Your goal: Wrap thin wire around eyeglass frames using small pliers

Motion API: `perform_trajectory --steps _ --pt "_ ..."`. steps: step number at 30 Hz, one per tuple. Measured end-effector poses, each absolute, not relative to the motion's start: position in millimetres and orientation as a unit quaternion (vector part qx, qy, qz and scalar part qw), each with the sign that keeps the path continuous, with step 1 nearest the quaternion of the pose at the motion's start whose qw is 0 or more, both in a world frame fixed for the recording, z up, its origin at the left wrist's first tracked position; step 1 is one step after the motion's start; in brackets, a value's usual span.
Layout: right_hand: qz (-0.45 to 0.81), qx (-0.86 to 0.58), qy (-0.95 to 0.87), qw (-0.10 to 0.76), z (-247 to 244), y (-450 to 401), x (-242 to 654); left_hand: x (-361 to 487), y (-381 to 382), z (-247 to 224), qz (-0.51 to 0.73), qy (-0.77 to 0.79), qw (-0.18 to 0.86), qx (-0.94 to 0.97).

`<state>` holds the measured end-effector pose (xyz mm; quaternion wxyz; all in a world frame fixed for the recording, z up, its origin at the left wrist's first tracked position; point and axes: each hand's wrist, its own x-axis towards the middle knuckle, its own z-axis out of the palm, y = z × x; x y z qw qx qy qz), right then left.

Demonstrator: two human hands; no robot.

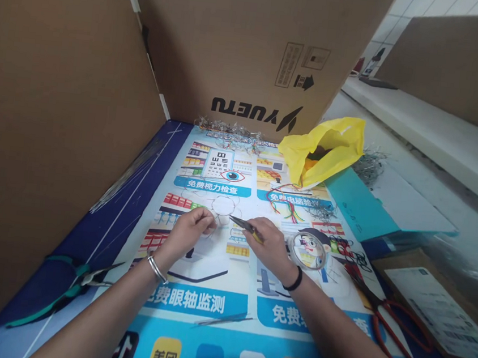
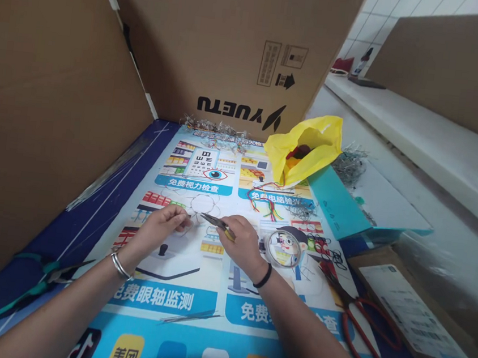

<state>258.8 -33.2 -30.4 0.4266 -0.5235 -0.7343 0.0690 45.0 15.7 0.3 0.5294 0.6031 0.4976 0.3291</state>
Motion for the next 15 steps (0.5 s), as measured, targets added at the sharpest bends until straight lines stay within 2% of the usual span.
perform_trajectory --steps 5,8,15 --pt "-0.093 -0.517 -0.798 0.296 -19.9 -37.2 260.2 45.9 12.6 6.1 0.36 0.464 0.671 0.452" --pt "-0.169 -0.5 -0.819 0.227 -12.8 -40.6 259.1 44.7 10.5 10.2 0.371 0.458 0.702 0.399" --pt "-0.227 -0.44 -0.847 0.195 -9.6 -47.3 255.8 49.3 7.2 13.3 0.363 0.478 0.705 0.378"
